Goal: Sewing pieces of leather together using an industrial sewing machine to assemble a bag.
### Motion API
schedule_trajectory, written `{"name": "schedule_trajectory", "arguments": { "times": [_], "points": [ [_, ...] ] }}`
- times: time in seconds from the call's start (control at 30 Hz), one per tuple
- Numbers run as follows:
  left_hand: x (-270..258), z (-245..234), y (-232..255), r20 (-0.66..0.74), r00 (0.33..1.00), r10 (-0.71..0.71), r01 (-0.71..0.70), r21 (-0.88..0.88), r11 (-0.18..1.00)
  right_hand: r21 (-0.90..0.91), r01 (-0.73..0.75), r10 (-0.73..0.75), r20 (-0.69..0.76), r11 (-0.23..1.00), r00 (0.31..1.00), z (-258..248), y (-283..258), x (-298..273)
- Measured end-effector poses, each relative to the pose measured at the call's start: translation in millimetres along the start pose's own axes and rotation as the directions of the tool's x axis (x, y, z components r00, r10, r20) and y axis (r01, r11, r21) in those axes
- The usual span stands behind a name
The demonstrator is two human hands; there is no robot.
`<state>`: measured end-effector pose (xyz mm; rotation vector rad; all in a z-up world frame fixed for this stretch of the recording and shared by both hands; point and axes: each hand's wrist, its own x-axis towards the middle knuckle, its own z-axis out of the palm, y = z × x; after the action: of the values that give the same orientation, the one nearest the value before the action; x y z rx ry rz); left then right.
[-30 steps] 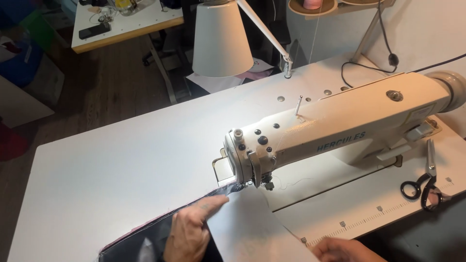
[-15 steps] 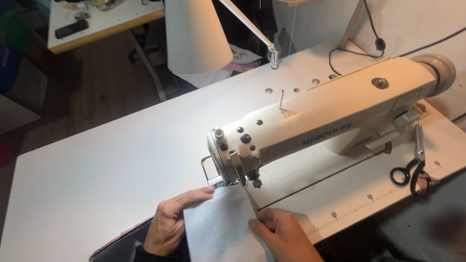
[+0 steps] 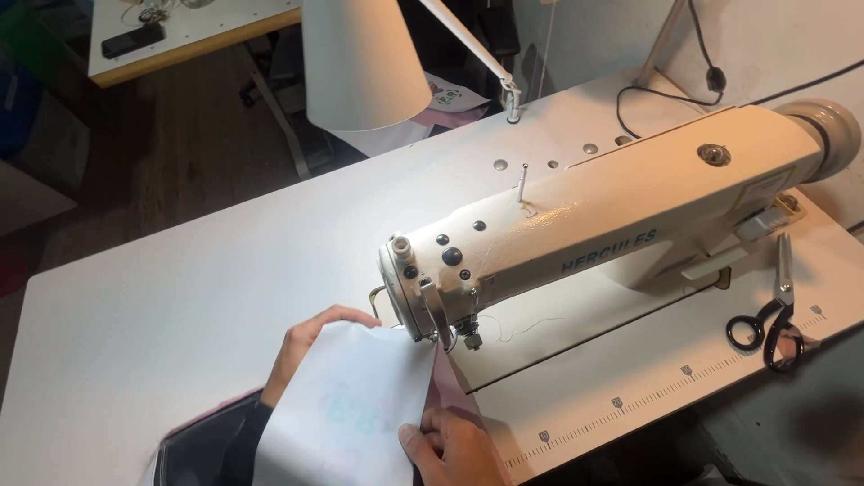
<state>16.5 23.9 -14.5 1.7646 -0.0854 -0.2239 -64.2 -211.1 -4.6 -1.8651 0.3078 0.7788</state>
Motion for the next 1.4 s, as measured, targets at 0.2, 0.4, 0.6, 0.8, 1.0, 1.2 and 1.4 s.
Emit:
{"name": "schedule_trajectory", "arguments": {
  "times": [0.2, 0.4, 0.6, 0.8, 1.0, 1.2, 1.4],
  "points": [
    [-6.0, -1.4, -3.5, 0.109, 0.965, 0.240, -0.236, -0.050, 0.970, -0.105, 0.327, -0.306, 0.177, 0.939, 0.936, -18.3, 52.5, 37.9],
    [-24.1, -15.8, -4.0, 0.193, 0.962, 0.195, -0.206, 0.039, 0.978, -0.266, 0.173, -0.148, 0.109, 0.948, 0.983, -53.0, 41.1, 15.4],
    [-54.3, -44.6, 71.4, 0.473, 0.870, 0.136, -0.281, 0.250, 0.927, -0.282, 0.089, -0.058, 0.116, 0.955, 0.992, -66.9, 42.5, 21.9],
    [-41.3, 60.9, 80.5, 0.537, 0.790, 0.296, -0.613, 0.696, 0.374, -0.196, 0.260, -0.233, 0.149, 0.945, 0.961, -65.2, 60.6, 38.7],
    [-54.1, 93.4, 51.7, 0.203, 0.975, 0.084, -0.214, 0.786, 0.580, -0.184, 0.142, -0.117, 0.143, 0.973, 0.983, -74.9, 53.0, 30.0],
    [-57.1, 111.5, 30.9, 0.099, 0.946, 0.309, -0.256, 0.810, 0.527, -0.330, 0.156, -0.109, 0.158, 0.931, 0.981, -94.4, 39.1, 27.2],
    [-55.8, 16.0, 69.6, 0.026, 0.999, -0.022, 0.011, 0.364, 0.932, -0.358, 0.128, -0.063, 0.188, 0.925, 0.980, -96.3, 40.4, 31.3]
  ]
}}
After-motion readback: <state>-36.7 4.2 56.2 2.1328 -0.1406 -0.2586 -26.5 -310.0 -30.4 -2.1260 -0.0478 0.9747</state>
